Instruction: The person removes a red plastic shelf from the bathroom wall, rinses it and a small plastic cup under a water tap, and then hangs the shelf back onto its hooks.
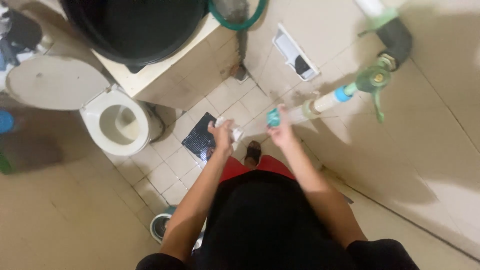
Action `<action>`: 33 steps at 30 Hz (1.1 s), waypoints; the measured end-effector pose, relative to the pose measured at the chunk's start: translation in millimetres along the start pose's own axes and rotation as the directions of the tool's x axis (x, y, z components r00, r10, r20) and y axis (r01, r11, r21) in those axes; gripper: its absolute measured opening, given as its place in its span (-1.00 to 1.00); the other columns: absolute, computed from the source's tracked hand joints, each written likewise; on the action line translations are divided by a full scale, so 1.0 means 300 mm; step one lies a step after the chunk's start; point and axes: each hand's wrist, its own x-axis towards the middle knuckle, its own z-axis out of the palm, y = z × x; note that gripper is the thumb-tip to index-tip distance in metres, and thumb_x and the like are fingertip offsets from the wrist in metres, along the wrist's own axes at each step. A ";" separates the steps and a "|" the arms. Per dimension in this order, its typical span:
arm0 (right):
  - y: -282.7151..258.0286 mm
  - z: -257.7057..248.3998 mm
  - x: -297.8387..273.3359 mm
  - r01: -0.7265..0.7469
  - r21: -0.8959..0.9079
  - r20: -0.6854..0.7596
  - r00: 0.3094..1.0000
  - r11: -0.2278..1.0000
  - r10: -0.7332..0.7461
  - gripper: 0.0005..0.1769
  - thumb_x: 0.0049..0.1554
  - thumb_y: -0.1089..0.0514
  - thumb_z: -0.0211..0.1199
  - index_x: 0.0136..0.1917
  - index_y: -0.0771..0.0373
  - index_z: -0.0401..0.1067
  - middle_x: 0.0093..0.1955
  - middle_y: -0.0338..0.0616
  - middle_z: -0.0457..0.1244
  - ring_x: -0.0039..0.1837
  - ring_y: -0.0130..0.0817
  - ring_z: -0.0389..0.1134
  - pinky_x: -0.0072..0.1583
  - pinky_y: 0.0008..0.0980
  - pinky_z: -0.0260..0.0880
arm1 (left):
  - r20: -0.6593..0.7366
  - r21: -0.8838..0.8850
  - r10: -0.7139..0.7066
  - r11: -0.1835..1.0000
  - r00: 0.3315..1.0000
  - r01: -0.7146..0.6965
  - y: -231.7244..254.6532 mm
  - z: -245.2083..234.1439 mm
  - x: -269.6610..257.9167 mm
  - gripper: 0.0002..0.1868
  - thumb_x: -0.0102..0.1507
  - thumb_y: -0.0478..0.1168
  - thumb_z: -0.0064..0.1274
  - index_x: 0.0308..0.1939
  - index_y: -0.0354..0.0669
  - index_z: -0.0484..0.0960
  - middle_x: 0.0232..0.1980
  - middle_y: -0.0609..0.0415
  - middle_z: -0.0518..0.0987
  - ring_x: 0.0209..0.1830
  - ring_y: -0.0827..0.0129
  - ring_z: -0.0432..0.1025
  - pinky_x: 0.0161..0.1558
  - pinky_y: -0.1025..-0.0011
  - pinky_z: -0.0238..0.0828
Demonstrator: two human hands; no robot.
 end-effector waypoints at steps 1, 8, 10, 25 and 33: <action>0.005 -0.049 0.165 -0.136 0.199 0.041 0.991 0.971 0.130 -0.66 0.01 -0.08 0.52 -0.11 0.06 0.43 -0.20 -0.22 0.30 -0.12 -0.19 0.39 -0.07 -0.13 0.53 | 0.068 0.016 -0.045 0.999 0.997 0.044 -0.015 -0.002 0.024 0.25 0.00 -0.19 0.44 0.61 0.11 -0.08 -0.09 -0.07 0.61 -0.22 0.19 0.56 -0.37 0.05 0.47; 0.026 -0.052 0.077 -0.131 -0.102 0.207 0.967 0.986 0.150 -0.85 0.00 0.22 0.47 -0.20 0.07 0.51 -0.08 -0.32 0.41 -0.01 -0.34 0.43 0.03 -0.08 0.41 | 0.173 0.218 -0.211 0.961 0.962 0.172 -0.090 -0.053 -0.039 0.27 0.11 -0.06 0.40 0.62 -0.07 -0.27 0.45 -0.48 0.19 0.30 -0.24 0.37 0.06 -0.14 0.50; 0.068 -0.057 0.049 0.082 -0.302 0.002 0.996 0.950 -0.085 -0.32 0.14 -0.24 0.44 0.41 -0.06 0.29 0.36 -0.35 0.24 0.13 -0.39 0.39 0.09 -0.31 0.56 | 0.324 0.517 -0.175 0.856 0.930 -0.019 -0.119 -0.022 -0.045 0.08 0.10 0.09 0.34 0.55 -0.21 0.10 0.35 -0.47 0.39 0.28 -0.22 0.43 0.14 -0.08 0.49; -0.126 -0.213 -0.160 0.365 -0.686 0.161 0.920 0.629 -0.357 -0.21 -0.06 -0.22 0.63 0.29 0.21 0.45 0.13 -0.12 0.27 0.16 -0.31 0.29 0.18 -0.30 0.30 | 0.842 -0.074 0.234 0.943 0.486 -0.325 -0.263 0.466 -0.034 -0.26 -0.06 -0.50 0.31 0.19 0.02 0.54 -0.11 0.09 0.48 -0.09 0.30 0.40 -0.01 0.36 0.48; -0.226 -0.131 -0.228 0.560 -0.795 0.462 0.807 0.232 -0.368 -0.33 -0.13 -0.08 0.66 0.05 0.31 0.40 -0.07 -0.04 0.26 -0.03 -0.23 0.30 0.04 -0.18 0.34 | 0.931 0.025 0.255 0.671 0.262 -0.741 -0.176 0.343 0.028 -0.10 -0.04 -0.31 0.44 0.40 0.05 0.46 0.26 -0.10 0.55 0.37 0.03 0.34 0.44 0.12 0.16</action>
